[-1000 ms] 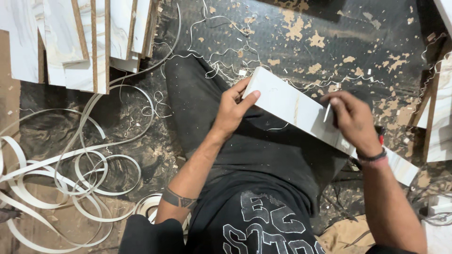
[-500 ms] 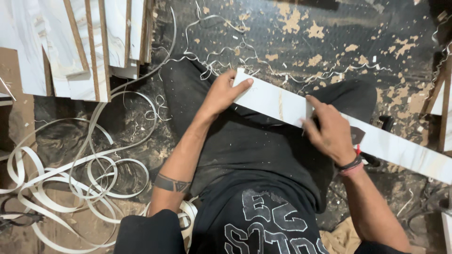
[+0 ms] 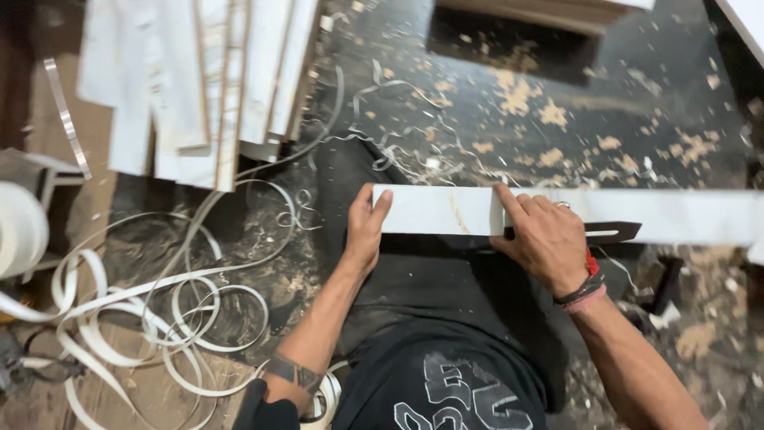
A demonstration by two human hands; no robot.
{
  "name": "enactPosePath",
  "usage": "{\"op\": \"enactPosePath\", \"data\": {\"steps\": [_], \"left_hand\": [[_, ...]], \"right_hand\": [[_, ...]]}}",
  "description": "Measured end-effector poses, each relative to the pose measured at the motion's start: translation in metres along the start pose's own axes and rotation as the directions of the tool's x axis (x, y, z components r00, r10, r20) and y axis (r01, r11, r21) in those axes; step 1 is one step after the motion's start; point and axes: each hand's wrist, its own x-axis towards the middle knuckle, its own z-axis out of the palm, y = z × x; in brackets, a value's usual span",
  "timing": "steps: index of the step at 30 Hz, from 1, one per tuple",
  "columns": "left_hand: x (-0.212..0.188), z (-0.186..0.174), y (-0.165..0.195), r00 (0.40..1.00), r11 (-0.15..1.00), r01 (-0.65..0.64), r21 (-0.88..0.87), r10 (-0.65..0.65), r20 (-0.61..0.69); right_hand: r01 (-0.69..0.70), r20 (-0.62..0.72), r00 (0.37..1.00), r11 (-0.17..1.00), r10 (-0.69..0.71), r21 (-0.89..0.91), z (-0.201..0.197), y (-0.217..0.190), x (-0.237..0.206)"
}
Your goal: The person sits on the floor and applies white edge banding to marble-patterned panels, pressing the banding with a hand iron, trimming the excess with a utility knife, peeling off the trimmed strips, and stacking the finished panels.
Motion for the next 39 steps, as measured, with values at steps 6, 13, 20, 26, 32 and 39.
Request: {"op": "enactPosePath", "data": {"steps": [6, 13, 20, 26, 32, 39], "left_hand": [[-0.023, -0.050, 0.018, 0.878, 0.967, -0.133, -0.219, 0.013, -0.479], [0.018, -0.143, 0.054, 0.617, 0.885, -0.397, -0.243, 0.062, -0.784], [0.098, -0.223, 0.064, 0.512, 0.821, -0.480, -0.310, -0.025, -0.859], [0.122, -0.279, 0.078, 0.547, 0.866, -0.358, -0.348, -0.107, -0.830], [0.096, -0.293, 0.121, 0.590, 0.787, 0.497, 0.366, 0.003, -0.807], [0.030, -0.225, 0.181, 0.819, -0.137, 0.482, 0.866, 0.421, -0.389]], "right_hand": [[0.124, -0.302, 0.949, 0.988, -0.091, 0.091, -0.023, -0.042, 0.057], [0.079, -0.167, 0.986, 0.938, -0.023, 0.337, 0.015, -0.049, 0.046], [-0.318, 0.146, 0.947, 0.757, 0.288, 0.571, 0.054, -0.016, 0.005], [-0.355, 0.148, 0.925, 0.657, 0.351, 0.665, 0.068, 0.011, -0.013], [-0.235, 0.074, 0.970, 0.808, 0.232, 0.541, 0.082, 0.035, -0.028], [-0.246, -0.327, 0.765, 0.722, 0.554, 0.647, 0.069, 0.090, -0.079]]}}
